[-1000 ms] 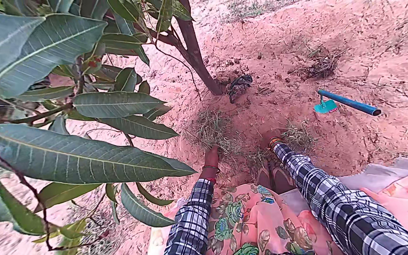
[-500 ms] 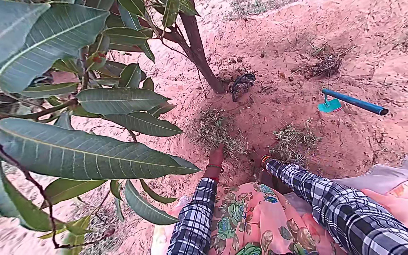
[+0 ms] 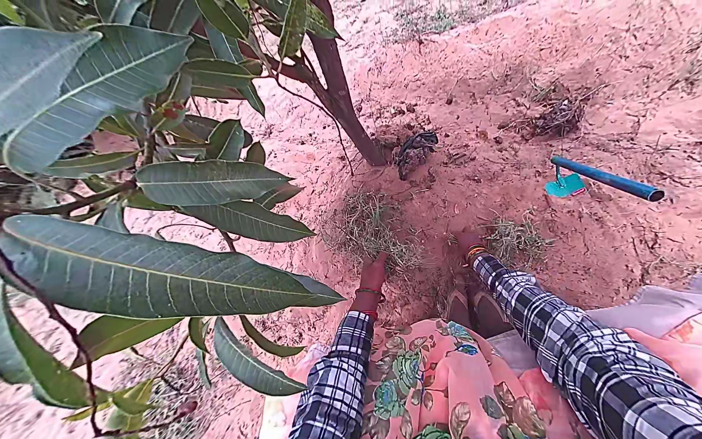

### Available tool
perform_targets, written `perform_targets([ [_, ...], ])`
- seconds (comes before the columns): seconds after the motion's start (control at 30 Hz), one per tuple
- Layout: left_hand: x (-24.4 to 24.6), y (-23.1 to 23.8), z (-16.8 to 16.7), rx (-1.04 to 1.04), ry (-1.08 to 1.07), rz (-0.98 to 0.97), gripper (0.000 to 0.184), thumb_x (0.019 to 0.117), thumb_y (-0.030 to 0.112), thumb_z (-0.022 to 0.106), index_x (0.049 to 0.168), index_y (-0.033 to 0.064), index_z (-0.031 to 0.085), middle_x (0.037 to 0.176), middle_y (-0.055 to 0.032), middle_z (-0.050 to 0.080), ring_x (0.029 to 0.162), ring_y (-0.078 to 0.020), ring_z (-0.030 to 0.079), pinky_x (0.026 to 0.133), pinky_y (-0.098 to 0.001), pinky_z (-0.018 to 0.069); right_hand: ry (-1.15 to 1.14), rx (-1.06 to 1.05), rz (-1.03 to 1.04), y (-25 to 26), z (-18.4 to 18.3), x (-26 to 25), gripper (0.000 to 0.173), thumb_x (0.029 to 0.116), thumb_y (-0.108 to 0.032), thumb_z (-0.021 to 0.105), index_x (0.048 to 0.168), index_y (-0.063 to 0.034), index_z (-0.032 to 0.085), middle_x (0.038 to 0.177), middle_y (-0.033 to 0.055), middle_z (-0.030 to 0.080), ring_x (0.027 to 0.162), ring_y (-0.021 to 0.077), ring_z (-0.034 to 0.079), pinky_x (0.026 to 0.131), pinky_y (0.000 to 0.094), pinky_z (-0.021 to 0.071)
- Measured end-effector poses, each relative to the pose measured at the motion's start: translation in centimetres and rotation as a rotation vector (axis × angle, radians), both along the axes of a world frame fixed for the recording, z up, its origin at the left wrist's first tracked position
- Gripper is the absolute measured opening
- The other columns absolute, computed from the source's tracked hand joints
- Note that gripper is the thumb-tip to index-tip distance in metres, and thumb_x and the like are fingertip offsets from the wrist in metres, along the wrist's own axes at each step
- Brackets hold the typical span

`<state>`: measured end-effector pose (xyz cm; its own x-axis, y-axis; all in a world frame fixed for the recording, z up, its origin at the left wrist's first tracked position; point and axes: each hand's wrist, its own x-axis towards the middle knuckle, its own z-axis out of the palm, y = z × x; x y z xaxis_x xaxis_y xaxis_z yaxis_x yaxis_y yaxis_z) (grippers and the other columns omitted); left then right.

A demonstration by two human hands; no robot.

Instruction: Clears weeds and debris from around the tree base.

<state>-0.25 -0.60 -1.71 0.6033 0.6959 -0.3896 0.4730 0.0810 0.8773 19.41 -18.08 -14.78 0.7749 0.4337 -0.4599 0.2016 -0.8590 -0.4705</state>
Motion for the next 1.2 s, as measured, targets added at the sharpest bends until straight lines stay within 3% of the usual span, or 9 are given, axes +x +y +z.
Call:
perform_targets([
  [0.17, 0.1, 0.0, -0.1, 0.042, 0.040, -0.045, 0.043, 0.1077, 0.023, 0.053, 0.138, -0.0074, 0.049, 0.127, -0.0256, 0.060, 0.110, -0.0282, 0.065, 0.093, -0.0450, 0.0568, -0.090, 0.197, -0.232, -3.2, 4.2, 5.5, 0.045, 0.0921, -0.015, 0.074, 0.132, 0.0031, 0.063, 0.134, 0.0360, 0.057, 0.122, 0.0540, 0.058, 0.097, 0.0713, 0.0472],
  [0.4, 0.0, -0.6, 0.0, 0.091, 0.151, -0.129, 0.049, 0.1078, 0.027, 0.055, 0.141, -0.0083, 0.048, 0.133, -0.0276, 0.058, 0.120, -0.0312, 0.062, 0.101, -0.0480, 0.0516, -0.002, 0.404, 0.130, 1.4, 9.9, 0.3, 0.034, 0.0959, -0.015, 0.072, 0.121, 0.0077, 0.066, 0.114, 0.0312, 0.068, 0.109, 0.0468, 0.066, 0.096, 0.0646, 0.0491],
  [0.53, 0.1, -1.0, -0.4, 0.061, 0.221, -0.244, 0.059, 0.1028, 0.025, 0.064, 0.146, -0.0079, 0.041, 0.138, -0.0287, 0.055, 0.123, -0.0337, 0.060, 0.101, -0.0486, 0.0521, 0.142, 0.408, 0.261, 4.1, 11.2, -3.8, 0.039, 0.1032, -0.024, 0.063, 0.126, 0.0079, 0.064, 0.123, 0.0306, 0.065, 0.119, 0.0436, 0.062, 0.104, 0.0597, 0.0456],
  [0.67, 0.1, -1.4, -0.9, -0.113, 0.082, -0.237, 0.099, 0.0921, 0.011, 0.078, 0.164, 0.0071, 0.010, 0.152, -0.0271, 0.044, 0.127, -0.0356, 0.058, 0.097, -0.0493, 0.0557, 0.409, 0.623, 0.330, 5.1, 11.6, -6.2, 0.054, 0.1113, -0.036, 0.046, 0.150, 0.0010, 0.049, 0.152, 0.0229, 0.051, 0.144, 0.0325, 0.047, 0.120, 0.0496, 0.0338],
  [0.8, -0.5, -1.2, -0.7, -0.032, 0.163, -0.191, 0.082, 0.0940, 0.018, 0.077, 0.157, 0.0019, 0.027, 0.141, -0.0266, 0.055, 0.119, -0.0343, 0.064, 0.095, -0.0507, 0.0569, 0.391, 0.671, 0.600, 4.9, 13.5, -7.6, 0.051, 0.1146, -0.030, 0.033, 0.152, 0.0026, 0.045, 0.158, 0.0216, 0.045, 0.149, 0.0293, 0.040, 0.123, 0.0461, 0.0303],
  [0.9, -0.6, -0.5, -0.9, 0.035, 0.228, -0.164, 0.071, 0.1009, 0.030, 0.068, 0.154, -0.0017, 0.033, 0.137, -0.0288, 0.057, 0.115, -0.0357, 0.067, 0.094, -0.0508, 0.0582, 0.500, 0.675, 0.505, 4.7, 15.0, -7.3, 0.050, 0.1115, -0.037, 0.045, 0.149, -0.0045, 0.053, 0.151, 0.0175, 0.054, 0.138, 0.0253, 0.053, 0.115, 0.0458, 0.0409],
  [1.0, -0.4, -0.4, -0.5, 0.041, 0.186, -0.095, 0.066, 0.1038, 0.030, 0.064, 0.153, -0.0029, 0.034, 0.138, -0.0302, 0.055, 0.116, -0.0362, 0.066, 0.093, -0.0505, 0.0591, 0.489, 0.685, 0.431, 4.1, 14.5, -4.7, 0.042, 0.1083, -0.021, 0.055, 0.149, -0.0091, 0.052, 0.147, 0.0148, 0.057, 0.123, 0.0243, 0.062, 0.098, 0.0420, 0.0525],
  [1.13, -0.3, -0.2, -0.3, 0.053, 0.143, -0.067, 0.064, 0.1041, 0.028, 0.063, 0.152, -0.0034, 0.035, 0.138, -0.0293, 0.056, 0.116, -0.0356, 0.066, 0.093, -0.0502, 0.0593, 0.212, 0.473, 0.530, 2.0, 12.2, -0.5, 0.064, 0.0956, -0.026, 0.076, 0.151, -0.0055, 0.050, 0.149, 0.0215, 0.055, 0.135, 0.0375, 0.055, 0.112, 0.0553, 0.0429],
  [1.2, -0.3, -0.1, -0.5, 0.046, 0.119, -0.078, 0.061, 0.1037, 0.027, 0.064, 0.150, -0.0022, 0.038, 0.135, -0.0283, 0.058, 0.113, -0.0344, 0.068, 0.091, -0.0498, 0.0597, 0.205, 0.208, 0.573, 0.5, 15.1, -2.1, 0.071, 0.0955, -0.026, 0.076, 0.153, 0.0005, 0.045, 0.150, 0.0265, 0.052, 0.139, 0.0411, 0.050, 0.116, 0.0558, 0.0368],
])
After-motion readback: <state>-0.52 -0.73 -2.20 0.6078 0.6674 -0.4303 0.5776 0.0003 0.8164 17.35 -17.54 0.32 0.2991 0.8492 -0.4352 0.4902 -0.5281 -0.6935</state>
